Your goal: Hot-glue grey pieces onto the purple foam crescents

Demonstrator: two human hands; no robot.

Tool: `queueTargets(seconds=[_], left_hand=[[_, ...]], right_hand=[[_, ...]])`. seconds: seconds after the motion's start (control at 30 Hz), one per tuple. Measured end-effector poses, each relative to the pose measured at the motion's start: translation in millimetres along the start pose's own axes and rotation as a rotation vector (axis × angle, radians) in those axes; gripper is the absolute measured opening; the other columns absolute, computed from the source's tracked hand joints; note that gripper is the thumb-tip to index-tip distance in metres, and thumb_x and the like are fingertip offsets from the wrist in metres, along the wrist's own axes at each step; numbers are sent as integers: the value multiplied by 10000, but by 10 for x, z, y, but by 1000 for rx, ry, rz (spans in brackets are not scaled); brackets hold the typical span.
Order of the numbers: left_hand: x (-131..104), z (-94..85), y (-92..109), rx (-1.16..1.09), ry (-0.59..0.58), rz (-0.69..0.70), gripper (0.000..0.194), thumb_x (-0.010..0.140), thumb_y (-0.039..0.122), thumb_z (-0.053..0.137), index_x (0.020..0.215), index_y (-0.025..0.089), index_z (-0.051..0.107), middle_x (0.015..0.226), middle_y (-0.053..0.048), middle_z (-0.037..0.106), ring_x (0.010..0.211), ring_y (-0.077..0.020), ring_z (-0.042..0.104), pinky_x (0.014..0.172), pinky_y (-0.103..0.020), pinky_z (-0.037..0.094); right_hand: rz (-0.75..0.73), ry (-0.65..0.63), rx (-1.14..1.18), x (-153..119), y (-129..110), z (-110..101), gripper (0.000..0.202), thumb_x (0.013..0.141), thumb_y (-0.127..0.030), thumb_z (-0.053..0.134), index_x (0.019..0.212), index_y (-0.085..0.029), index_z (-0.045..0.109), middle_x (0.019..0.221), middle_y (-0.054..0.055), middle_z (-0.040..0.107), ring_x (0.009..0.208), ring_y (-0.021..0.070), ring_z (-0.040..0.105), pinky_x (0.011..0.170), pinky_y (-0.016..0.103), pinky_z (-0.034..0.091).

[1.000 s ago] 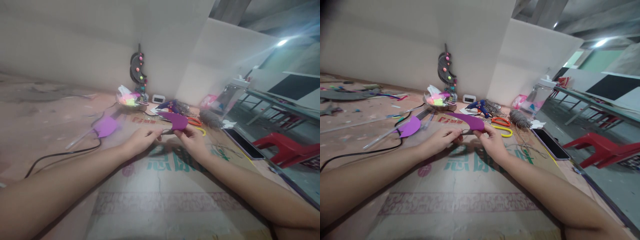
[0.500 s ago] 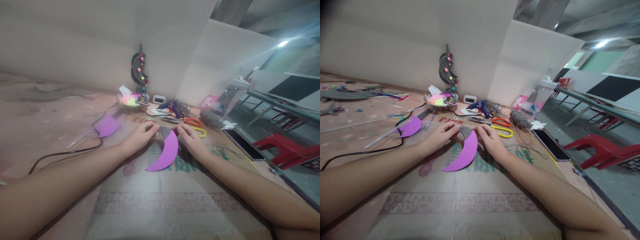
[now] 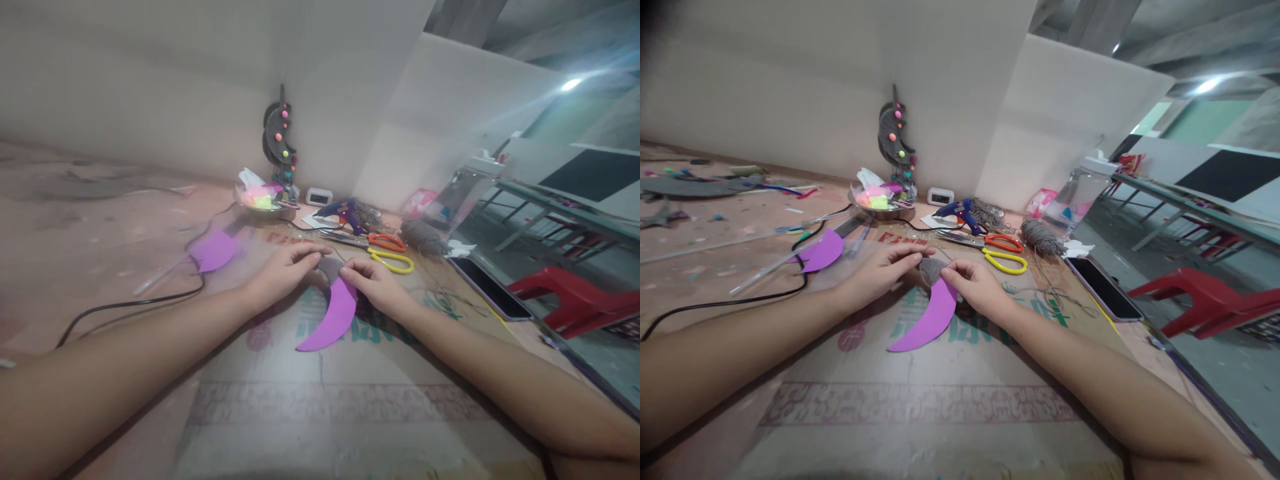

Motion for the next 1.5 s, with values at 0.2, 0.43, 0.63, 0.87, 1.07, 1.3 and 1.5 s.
queueTargets(seconds=[0.2, 0.43, 0.63, 0.87, 1.07, 1.3, 1.5], left_hand=[[-45, 66, 154, 153, -34, 199, 393, 881, 179, 406, 1197, 212, 638, 1266, -48, 618, 1218, -191, 517, 1073, -354, 354], [-27, 21, 33, 179, 22, 32, 377, 844, 340, 541, 1188, 197, 603, 1232, -74, 631, 1069, -225, 606, 902, -336, 479], [0, 62, -113, 81, -55, -78, 298, 826, 446, 556, 889, 166, 636, 826, -44, 712, 758, -201, 659, 695, -300, 496], [14, 18, -138, 27, -17, -121, 307, 822, 465, 553, 831, 168, 632, 780, -32, 703, 727, -192, 647, 645, -275, 475], [22, -2, -136, 75, 1, -95, 349, 833, 491, 539, 828, 155, 636, 787, -54, 708, 736, -194, 640, 665, -283, 478], [25, 9, -163, 16, -9, -104, 353, 858, 469, 511, 856, 142, 643, 779, -57, 705, 697, -173, 627, 639, -265, 469], [25, -8, -152, 14, 13, -101, 350, 864, 467, 499, 836, 153, 651, 761, -43, 696, 685, -163, 616, 639, -261, 467]], right_hand=[[-17, 22, -5, 34, 34, -27, 360, 796, -504, 603, 667, -174, 543, 552, -41, 513, 484, 88, 438, 464, 221, 338], [-23, 14, 28, 14, 22, -6, 333, 811, -497, 591, 692, -192, 527, 512, -58, 491, 441, 90, 414, 439, 223, 323], [-73, 31, -59, 11, -32, -19, 349, 828, -512, 563, 706, -186, 543, 580, -46, 485, 509, 94, 416, 481, 227, 330], [-82, 110, -68, 10, -31, -100, 423, 861, -570, 486, 675, -191, 500, 599, -42, 447, 524, 95, 394, 493, 228, 319], [-84, 120, -71, 1, -73, -102, 394, 853, -554, 514, 713, -186, 531, 623, -33, 468, 541, 93, 404, 493, 220, 329], [-75, 107, -44, 12, -32, -102, 380, 855, -546, 515, 720, -191, 524, 594, -47, 454, 501, 84, 382, 460, 212, 311], [-80, 134, -83, 17, -32, -129, 368, 868, -526, 499, 713, -193, 520, 598, -46, 455, 510, 89, 398, 465, 212, 328]])
Point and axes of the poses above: each hand's wrist, its own x-axis towards the middle knuckle, its own z-axis out of the palm, y = z × x, the point moved 8 cm from there along x, towards the middle knuckle
